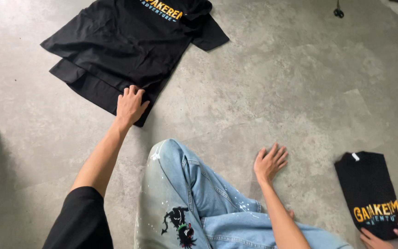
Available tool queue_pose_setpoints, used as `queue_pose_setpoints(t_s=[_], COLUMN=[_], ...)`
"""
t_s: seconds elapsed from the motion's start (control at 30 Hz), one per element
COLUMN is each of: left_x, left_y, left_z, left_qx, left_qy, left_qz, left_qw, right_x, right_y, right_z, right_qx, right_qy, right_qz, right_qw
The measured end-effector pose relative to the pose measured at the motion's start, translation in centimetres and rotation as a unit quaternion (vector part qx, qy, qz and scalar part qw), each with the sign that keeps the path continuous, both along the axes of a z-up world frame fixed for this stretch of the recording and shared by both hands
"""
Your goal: The person sits on the floor and folds multiple black t-shirts by hand. They smooth out the fabric, fold the sleeves and sides inward, and then fold the shirts into neat rectangles, stacking them as they finish.
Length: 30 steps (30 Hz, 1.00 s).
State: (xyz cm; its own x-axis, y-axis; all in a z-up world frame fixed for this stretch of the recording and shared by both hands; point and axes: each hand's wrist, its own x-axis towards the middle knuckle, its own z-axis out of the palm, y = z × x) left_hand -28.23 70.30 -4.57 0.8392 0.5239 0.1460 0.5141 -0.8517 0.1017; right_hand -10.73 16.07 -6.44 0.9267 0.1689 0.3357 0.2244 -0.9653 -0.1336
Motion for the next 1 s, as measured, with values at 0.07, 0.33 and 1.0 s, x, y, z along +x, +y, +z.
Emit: queue_pose_setpoints(t_s=[0.07,0.33,1.0], left_x=[0.8,0.8,0.8], left_y=[-0.3,-2.8,-2.1], left_z=[0.0,-0.5,-0.7], left_qx=[0.020,0.121,-0.045], left_qy=[-0.049,-0.218,-0.202], left_qz=[0.027,0.092,0.116], left_qw=[0.998,0.964,0.971], right_x=[1.1,7.7,32.5], right_y=[0.7,13.0,56.5], right_z=[-0.2,0.7,-1.2], right_qx=[0.035,0.157,0.078], right_qy=[0.020,0.022,0.101], right_qz=[-0.005,0.116,0.216], right_qw=[0.999,0.981,0.968])
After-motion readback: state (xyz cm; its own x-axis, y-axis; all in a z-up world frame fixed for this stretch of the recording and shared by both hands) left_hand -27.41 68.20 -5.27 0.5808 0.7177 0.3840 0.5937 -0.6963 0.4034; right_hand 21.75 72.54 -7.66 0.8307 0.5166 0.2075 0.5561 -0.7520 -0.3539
